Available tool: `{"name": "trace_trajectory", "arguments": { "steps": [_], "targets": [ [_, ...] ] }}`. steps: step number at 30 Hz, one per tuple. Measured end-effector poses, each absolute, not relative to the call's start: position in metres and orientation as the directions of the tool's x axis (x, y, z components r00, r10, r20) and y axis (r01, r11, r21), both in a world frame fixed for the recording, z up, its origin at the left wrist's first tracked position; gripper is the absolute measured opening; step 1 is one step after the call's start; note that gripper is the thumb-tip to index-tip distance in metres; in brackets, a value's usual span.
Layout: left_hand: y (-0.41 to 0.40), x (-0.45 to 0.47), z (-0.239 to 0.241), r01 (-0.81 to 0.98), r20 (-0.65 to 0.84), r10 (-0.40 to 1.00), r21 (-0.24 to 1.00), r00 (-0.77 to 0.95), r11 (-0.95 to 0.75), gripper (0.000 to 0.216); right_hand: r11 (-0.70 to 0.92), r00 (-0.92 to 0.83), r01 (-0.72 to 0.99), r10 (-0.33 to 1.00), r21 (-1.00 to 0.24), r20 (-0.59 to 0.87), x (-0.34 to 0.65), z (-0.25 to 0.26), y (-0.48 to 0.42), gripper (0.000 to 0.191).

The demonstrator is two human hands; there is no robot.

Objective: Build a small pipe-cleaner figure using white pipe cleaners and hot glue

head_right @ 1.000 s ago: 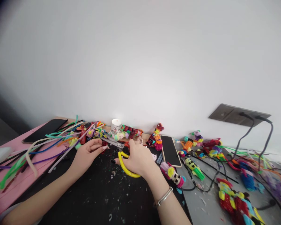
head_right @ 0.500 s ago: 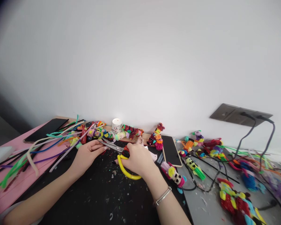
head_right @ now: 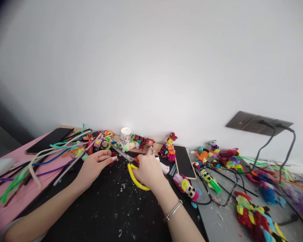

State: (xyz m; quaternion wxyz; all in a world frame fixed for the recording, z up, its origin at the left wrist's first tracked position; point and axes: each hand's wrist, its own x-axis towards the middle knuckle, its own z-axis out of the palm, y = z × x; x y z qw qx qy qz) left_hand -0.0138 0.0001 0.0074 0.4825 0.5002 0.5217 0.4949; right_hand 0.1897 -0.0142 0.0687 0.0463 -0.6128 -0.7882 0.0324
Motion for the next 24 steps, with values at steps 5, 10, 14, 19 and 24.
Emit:
{"name": "trace_trajectory", "arguments": {
  "steps": [5, 10, 14, 19, 24],
  "targets": [
    [-0.002, -0.014, 0.009, 0.065, -0.003, 0.999, 0.998, -0.04, 0.005, 0.027, 0.192, -0.188, 0.964, 0.981, -0.186, 0.035, 0.194, 0.079, -0.015, 0.04],
    [-0.001, -0.014, 0.008, 0.09, -0.006, 0.998, 0.996, -0.064, 0.012, 0.027, 0.251, -0.252, 0.947, 0.967, -0.198, 0.019, 0.192, 0.08, -0.023, 0.047],
    [0.001, -0.014, 0.009, 0.078, 0.0, 1.0, 0.997, -0.03, 0.003, 0.026, 0.266, -0.271, 0.946, 0.963, -0.188, -0.002, 0.19, 0.076, -0.024, 0.05],
    [0.0, -0.014, 0.011, 0.047, 0.011, 1.0, 0.999, -0.004, -0.011, 0.028, 0.261, -0.264, 0.951, 0.964, -0.167, 0.002, 0.19, 0.077, -0.022, 0.046],
    [-0.002, -0.014, 0.013, 0.129, 0.026, 0.999, 0.991, -0.019, -0.024, 0.02, 0.274, -0.277, 0.951, 0.961, -0.146, -0.002, 0.19, 0.078, -0.021, 0.041]
  ]
}}
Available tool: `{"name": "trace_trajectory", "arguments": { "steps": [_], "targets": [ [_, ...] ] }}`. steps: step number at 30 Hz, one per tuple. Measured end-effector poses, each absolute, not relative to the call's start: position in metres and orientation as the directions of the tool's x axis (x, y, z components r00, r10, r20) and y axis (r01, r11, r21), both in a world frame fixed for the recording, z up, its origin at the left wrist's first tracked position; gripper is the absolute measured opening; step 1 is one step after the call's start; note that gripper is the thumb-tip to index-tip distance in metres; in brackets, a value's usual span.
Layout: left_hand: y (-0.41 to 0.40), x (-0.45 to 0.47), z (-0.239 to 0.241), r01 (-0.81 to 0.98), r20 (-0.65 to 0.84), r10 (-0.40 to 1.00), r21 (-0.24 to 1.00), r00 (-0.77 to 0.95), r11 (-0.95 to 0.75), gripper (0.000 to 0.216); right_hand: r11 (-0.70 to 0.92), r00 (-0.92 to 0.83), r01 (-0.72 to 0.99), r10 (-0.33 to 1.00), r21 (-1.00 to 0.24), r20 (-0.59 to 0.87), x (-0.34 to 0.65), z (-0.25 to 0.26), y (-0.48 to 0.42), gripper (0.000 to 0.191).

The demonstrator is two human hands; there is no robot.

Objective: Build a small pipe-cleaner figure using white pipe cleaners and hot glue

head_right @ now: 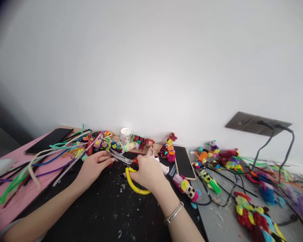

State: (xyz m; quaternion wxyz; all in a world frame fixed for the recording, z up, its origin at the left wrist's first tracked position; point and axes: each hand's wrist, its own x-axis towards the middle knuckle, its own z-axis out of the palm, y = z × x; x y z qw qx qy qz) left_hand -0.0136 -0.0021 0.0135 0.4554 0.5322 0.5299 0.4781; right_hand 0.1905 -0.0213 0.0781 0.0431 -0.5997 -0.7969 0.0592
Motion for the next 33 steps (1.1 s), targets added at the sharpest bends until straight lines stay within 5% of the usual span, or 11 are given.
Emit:
{"name": "trace_trajectory", "arguments": {
  "steps": [9, 15, 21, 27, 33],
  "targets": [
    [-0.002, -0.014, 0.012, 0.11, 0.078, 0.994, 0.991, -0.071, -0.07, 0.024, 0.167, -0.165, 0.972, 0.986, -0.167, 0.024, 0.188, 0.076, -0.016, 0.038],
    [-0.006, -0.02, 0.015, 0.359, 0.403, 0.868, 0.886, -0.289, -0.292, 0.016, 0.153, -0.153, 0.979, 0.988, -0.134, 0.011, 0.192, 0.084, -0.021, 0.025],
    [-0.011, -0.025, 0.021, 0.551, 0.613, 0.758, 0.721, -0.224, -0.42, 0.009, 0.231, -0.26, 0.96, 0.945, -0.159, -0.197, 0.17, 0.08, -0.04, 0.023],
    [-0.009, -0.018, 0.02, 0.266, 0.362, 0.918, 0.912, -0.16, -0.313, 0.017, 0.313, -0.386, 0.892, 0.902, -0.326, -0.192, 0.137, 0.062, -0.058, 0.023],
    [-0.003, -0.014, 0.018, -0.337, 0.034, 0.999, 0.941, 0.04, -0.019, 0.021, 0.361, -0.343, 0.838, 0.932, -0.41, 0.119, 0.146, 0.06, -0.049, 0.016]
  ]
}}
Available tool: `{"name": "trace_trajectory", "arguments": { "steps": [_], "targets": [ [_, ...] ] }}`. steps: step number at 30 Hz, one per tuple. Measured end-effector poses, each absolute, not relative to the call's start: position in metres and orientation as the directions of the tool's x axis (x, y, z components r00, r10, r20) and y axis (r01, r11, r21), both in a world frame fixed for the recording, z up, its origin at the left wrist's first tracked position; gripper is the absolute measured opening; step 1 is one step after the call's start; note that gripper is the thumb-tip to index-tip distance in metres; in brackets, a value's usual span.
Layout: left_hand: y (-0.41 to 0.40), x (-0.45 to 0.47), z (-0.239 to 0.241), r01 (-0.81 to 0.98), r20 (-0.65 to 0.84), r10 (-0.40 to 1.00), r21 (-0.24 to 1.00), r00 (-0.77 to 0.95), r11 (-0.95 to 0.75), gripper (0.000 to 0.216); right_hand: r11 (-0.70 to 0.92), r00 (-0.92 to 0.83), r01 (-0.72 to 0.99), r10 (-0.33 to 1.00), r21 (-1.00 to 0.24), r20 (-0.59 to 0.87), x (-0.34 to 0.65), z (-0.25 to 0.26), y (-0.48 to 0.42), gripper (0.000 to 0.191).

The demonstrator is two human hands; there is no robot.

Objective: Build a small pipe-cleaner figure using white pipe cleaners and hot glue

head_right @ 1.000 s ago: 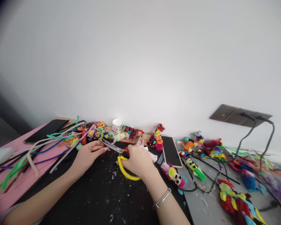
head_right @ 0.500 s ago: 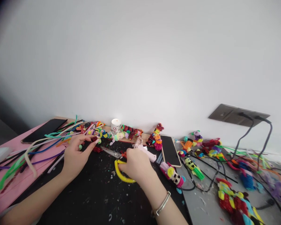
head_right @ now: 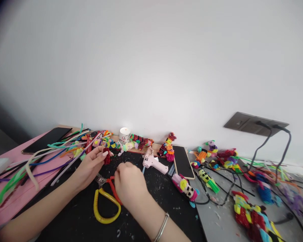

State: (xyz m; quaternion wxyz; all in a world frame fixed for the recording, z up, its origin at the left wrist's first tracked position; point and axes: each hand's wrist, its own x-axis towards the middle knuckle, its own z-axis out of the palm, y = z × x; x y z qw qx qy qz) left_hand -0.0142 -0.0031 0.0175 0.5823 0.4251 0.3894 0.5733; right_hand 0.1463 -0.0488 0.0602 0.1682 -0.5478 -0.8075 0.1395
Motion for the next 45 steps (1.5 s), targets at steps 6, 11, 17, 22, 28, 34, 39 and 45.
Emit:
{"name": "trace_trajectory", "arguments": {
  "steps": [6, 11, 17, 22, 28, 34, 39, 45],
  "targets": [
    [-0.009, -0.017, 0.022, -0.594, -0.061, 0.924, 0.75, 0.377, 0.292, 0.016, 0.344, -0.201, 0.69, 0.936, -0.636, 0.289, 0.176, 0.067, -0.022, 0.024],
    [-0.015, -0.018, 0.026, -0.571, -0.062, 0.859, 0.723, 0.508, 0.39, 0.021, 0.369, -0.322, 0.653, 0.926, -0.661, 0.2, 0.184, 0.064, -0.014, 0.032],
    [-0.017, -0.018, 0.026, -0.484, -0.077, 0.784, 0.748, 0.616, 0.454, 0.026, 0.399, -0.414, 0.671, 0.901, -0.624, 0.131, 0.179, 0.06, -0.015, 0.011],
    [-0.017, -0.018, 0.024, -0.491, -0.068, 0.751, 0.717, 0.657, 0.495, 0.021, 0.477, -0.44, 0.764, 0.878, -0.434, 0.19, 0.179, 0.057, -0.017, 0.016],
    [-0.017, -0.019, 0.023, -0.491, -0.081, 0.745, 0.705, 0.662, 0.512, 0.02, 0.563, -0.537, 0.794, 0.826, -0.229, 0.169, 0.178, 0.057, -0.018, 0.013],
    [-0.016, -0.021, 0.022, -0.502, -0.034, 0.736, 0.71, 0.676, 0.493, 0.015, 0.498, -0.424, 0.794, 0.865, -0.348, 0.27, 0.186, 0.059, -0.011, 0.019],
    [-0.015, -0.021, 0.018, -0.502, 0.014, 0.706, 0.713, 0.708, 0.49, 0.013, 0.539, -0.473, 0.719, 0.842, -0.44, 0.26, 0.197, 0.062, -0.006, 0.016],
    [-0.016, -0.022, 0.015, -0.48, 0.012, 0.683, 0.721, 0.73, 0.5, 0.013, 0.625, -0.648, 0.626, 0.749, -0.465, 0.135, 0.202, 0.067, -0.009, 0.022]
  ]
}}
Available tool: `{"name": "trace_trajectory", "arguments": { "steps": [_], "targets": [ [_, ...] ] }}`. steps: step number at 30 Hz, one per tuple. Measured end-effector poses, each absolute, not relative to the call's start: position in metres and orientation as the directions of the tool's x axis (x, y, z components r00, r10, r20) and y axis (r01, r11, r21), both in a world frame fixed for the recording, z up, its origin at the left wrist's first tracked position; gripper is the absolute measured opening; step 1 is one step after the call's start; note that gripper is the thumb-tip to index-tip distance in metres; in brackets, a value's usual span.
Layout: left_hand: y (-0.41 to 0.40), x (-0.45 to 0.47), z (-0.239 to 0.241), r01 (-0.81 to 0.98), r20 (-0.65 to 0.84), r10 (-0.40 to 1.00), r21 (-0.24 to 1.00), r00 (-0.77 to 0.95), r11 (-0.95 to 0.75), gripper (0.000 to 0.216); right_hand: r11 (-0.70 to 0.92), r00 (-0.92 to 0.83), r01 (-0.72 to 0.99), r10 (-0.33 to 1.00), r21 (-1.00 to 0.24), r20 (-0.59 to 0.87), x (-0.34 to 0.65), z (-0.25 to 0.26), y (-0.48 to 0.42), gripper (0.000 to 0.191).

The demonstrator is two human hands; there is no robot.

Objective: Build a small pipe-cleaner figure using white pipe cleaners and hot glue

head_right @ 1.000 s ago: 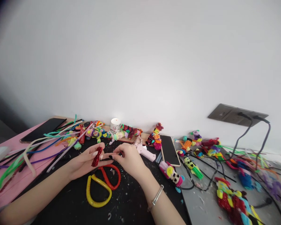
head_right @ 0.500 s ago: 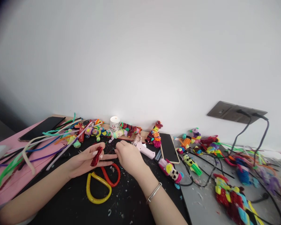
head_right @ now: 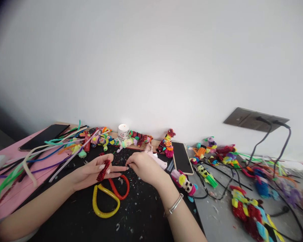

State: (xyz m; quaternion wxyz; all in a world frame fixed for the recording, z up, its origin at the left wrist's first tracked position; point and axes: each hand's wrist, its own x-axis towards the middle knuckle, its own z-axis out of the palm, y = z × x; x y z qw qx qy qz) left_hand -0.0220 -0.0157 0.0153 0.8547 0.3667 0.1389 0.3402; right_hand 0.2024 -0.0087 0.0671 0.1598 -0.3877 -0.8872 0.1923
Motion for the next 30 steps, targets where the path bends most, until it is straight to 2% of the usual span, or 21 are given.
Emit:
{"name": "trace_trajectory", "arguments": {
  "steps": [7, 19, 23, 30],
  "targets": [
    [-0.015, -0.022, 0.016, -0.441, -0.021, 0.669, 0.737, 0.743, 0.512, 0.016, 0.655, -0.69, 0.652, 0.721, -0.381, 0.058, 0.199, 0.078, -0.016, 0.023],
    [-0.015, -0.02, 0.016, -0.43, -0.073, 0.676, 0.72, 0.733, 0.545, 0.014, 0.648, -0.649, 0.761, 0.76, -0.042, -0.031, 0.186, 0.082, -0.027, 0.018],
    [-0.014, -0.023, 0.013, -0.453, -0.075, 0.673, 0.685, 0.736, 0.571, 0.011, 0.674, -0.674, 0.739, 0.738, -0.015, -0.03, 0.184, 0.081, -0.027, 0.019],
    [-0.011, -0.023, 0.01, -0.484, -0.085, 0.69, 0.652, 0.719, 0.584, 0.011, 0.69, -0.691, 0.721, 0.723, -0.057, 0.005, 0.185, 0.081, -0.026, 0.018]
  ]
}}
